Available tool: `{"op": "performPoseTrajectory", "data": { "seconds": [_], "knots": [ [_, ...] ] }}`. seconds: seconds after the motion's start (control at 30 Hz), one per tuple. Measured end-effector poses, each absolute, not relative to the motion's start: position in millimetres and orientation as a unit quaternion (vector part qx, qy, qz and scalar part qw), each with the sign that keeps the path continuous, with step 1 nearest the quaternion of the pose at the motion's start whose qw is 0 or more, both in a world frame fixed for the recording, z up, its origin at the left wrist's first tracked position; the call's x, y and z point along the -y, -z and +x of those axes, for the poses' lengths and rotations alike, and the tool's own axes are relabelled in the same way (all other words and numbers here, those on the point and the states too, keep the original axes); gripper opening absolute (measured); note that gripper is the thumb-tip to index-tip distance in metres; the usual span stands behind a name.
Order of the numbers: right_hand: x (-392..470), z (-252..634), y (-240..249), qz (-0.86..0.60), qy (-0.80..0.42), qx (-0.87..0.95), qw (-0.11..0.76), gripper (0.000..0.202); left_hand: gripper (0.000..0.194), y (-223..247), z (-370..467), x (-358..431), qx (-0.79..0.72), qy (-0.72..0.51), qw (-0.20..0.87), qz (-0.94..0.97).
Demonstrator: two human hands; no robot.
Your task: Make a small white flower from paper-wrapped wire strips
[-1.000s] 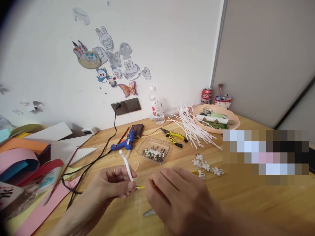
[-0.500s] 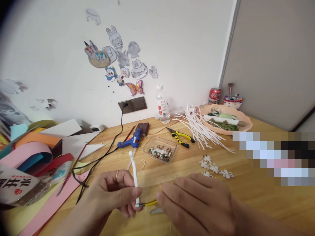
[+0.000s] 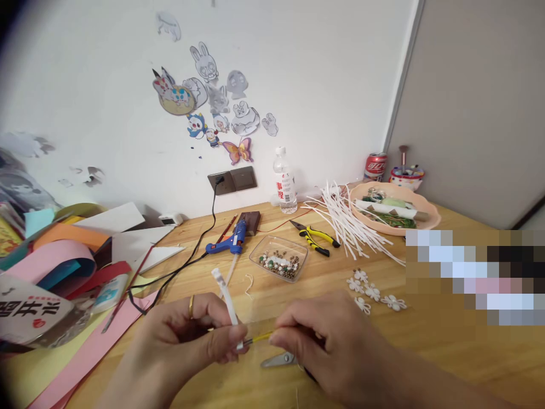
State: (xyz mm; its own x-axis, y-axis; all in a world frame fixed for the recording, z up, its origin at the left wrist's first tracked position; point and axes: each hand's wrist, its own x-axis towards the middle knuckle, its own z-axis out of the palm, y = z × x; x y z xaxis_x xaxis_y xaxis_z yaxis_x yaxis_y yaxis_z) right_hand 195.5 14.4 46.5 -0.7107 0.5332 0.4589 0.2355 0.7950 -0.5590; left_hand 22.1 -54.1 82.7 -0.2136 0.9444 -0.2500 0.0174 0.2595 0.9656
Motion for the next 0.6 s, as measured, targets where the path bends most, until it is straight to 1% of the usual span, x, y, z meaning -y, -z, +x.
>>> {"op": "performPoseTrajectory", "data": {
  "seconds": [0.07, 0.13, 0.2, 0.27, 0.33, 0.37, 0.4, 0.47, 0.5, 0.53, 0.6],
  "knots": [
    [-15.1, 193.8, -49.2, -0.281, -0.353, 0.869, 0.203, 0.029, 0.019, -83.0, 23.9, 55.5, -0.646, -0.455, 0.434, 0.434],
    [-18.0, 193.2, -52.0, -0.302, -0.466, 0.823, 0.123, 0.031, 0.020, -81.4, 24.8, 56.6, -0.649, -0.422, 0.353, 0.525],
    [-22.5, 193.9, -52.8, -0.295, -0.575, 0.760, 0.079, 0.030, 0.021, -78.1, 24.6, 57.7, -0.616, -0.366, 0.252, 0.650],
    [-27.0, 195.1, -51.3, -0.277, -0.664, 0.694, 0.033, 0.028, 0.026, -74.4, 23.5, 59.0, -0.566, -0.290, 0.163, 0.754],
    [-29.4, 195.6, -48.4, -0.266, -0.713, 0.649, -0.006, 0.029, 0.030, -71.9, 22.3, 60.2, -0.541, -0.245, 0.120, 0.796],
    [-29.4, 195.2, -46.9, -0.265, -0.718, 0.643, -0.009, 0.029, 0.030, -71.3, 21.9, 60.3, -0.550, -0.247, 0.121, 0.788],
    [-28.6, 194.5, -45.5, -0.270, -0.708, 0.653, 0.009, 0.027, 0.028, -71.3, 21.4, 60.0, -0.575, -0.269, 0.140, 0.760],
    [-25.5, 192.6, -42.8, -0.286, -0.622, 0.722, 0.097, 0.017, 0.023, -72.2, 20.5, 57.4, -0.634, -0.340, 0.233, 0.654],
    [-23.7, 191.8, -41.4, -0.289, -0.544, 0.771, 0.159, 0.014, 0.022, -72.9, 19.9, 55.1, -0.647, -0.375, 0.297, 0.593],
    [-22.1, 191.4, -39.6, -0.286, -0.445, 0.819, 0.224, 0.017, 0.021, -73.6, 19.2, 52.5, -0.646, -0.405, 0.359, 0.539],
    [-20.3, 191.9, -35.5, -0.247, -0.215, 0.879, 0.346, 0.013, 0.019, -74.6, 17.4, 46.9, -0.617, -0.447, 0.453, 0.463]
  ]
}}
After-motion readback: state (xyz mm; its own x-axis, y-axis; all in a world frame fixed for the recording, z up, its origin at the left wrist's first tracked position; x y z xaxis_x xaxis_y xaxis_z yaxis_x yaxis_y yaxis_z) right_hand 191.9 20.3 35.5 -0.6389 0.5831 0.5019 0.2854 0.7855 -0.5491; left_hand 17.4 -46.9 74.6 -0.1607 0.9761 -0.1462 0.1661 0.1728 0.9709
